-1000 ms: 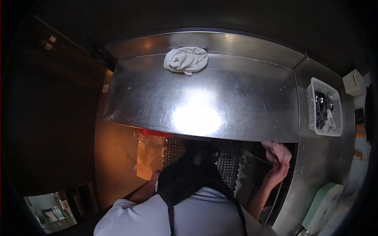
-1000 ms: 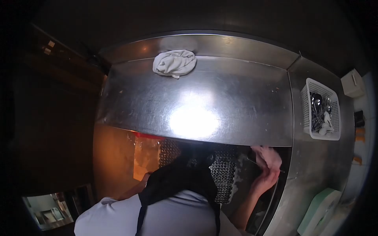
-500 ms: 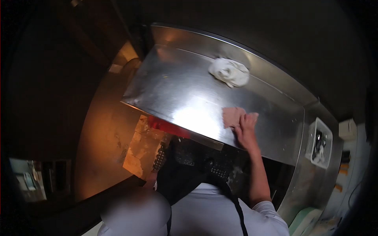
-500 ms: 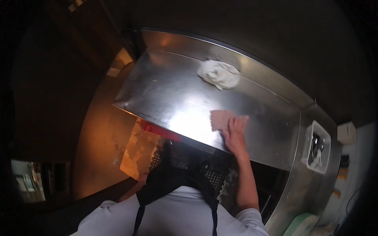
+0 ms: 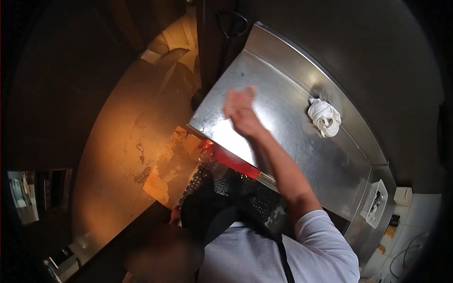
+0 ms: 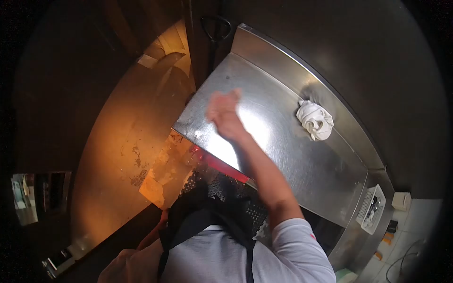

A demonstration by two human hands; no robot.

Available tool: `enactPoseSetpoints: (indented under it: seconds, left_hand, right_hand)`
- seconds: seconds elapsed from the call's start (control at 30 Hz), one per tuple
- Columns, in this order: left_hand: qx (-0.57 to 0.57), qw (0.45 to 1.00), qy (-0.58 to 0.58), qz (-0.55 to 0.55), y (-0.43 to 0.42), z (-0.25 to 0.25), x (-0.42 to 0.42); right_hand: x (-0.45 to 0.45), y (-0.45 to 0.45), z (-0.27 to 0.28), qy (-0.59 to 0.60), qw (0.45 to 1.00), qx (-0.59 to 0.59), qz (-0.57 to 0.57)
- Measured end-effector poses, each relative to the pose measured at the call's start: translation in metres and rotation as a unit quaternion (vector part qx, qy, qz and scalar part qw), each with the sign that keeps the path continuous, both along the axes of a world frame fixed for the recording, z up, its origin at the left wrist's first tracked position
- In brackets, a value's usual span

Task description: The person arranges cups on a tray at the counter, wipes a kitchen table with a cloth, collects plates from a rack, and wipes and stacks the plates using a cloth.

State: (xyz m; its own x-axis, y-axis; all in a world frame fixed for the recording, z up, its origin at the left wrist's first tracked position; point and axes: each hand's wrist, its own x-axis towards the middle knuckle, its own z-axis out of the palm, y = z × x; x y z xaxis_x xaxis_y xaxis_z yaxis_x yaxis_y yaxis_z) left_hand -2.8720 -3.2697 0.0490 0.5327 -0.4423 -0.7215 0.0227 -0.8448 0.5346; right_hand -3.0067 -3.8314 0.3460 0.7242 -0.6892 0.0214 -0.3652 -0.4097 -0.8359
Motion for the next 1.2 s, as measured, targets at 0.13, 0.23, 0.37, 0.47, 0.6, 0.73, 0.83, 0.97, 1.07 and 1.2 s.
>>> enactPoseSetpoints:
  seconds: [0.13,0.23,0.37,0.47,0.6,0.73,0.83,0.97,1.07,1.2]
  left_hand:
    - [0.074,0.995,0.059,0.022,-0.044,0.065,0.014]
    - [0.021,0.998,0.046,0.032,-0.071,0.075,0.017]
    - [-0.076,0.996,0.036,-0.01,-0.054,-0.01,0.021]
    - [-0.056,0.997,0.049,0.012,-0.061,0.007,0.015]
    - [-0.044,0.999,0.021,-0.005,-0.054,0.043,0.015]
    - [0.03,0.998,-0.017,-0.051,-0.014,0.026,0.014]
    - [0.065,0.995,0.007,-0.072,0.006,0.015,0.015]
    - [0.045,0.997,0.007,-0.062,-0.013,0.012,0.02]
    - [0.025,0.989,0.05,-0.136,-0.067,0.028,0.032]
    - [-0.001,0.963,0.104,-0.248,-0.14,0.03,0.045]
  right_hand:
    - [0.045,0.077,0.05,0.116,0.951,-0.245,0.146]
    - [0.006,0.11,0.035,-0.015,0.955,-0.263,0.133]
    - [-0.044,0.076,0.041,-0.128,0.98,0.142,0.055]
    - [-0.068,0.016,0.031,0.181,0.94,-0.286,-0.037]
    - [-0.017,-0.098,-0.014,0.231,0.911,-0.324,-0.109]
    - [0.066,-0.076,-0.014,-0.024,0.979,-0.198,-0.04]
    - [0.08,0.019,0.024,0.07,0.956,-0.281,0.046]
    - [-0.001,0.111,0.04,0.086,0.957,-0.278,0.007]
    - [-0.1,0.148,0.023,0.061,0.979,-0.179,-0.077]
    - [-0.276,0.197,0.022,0.233,0.894,-0.159,-0.348]
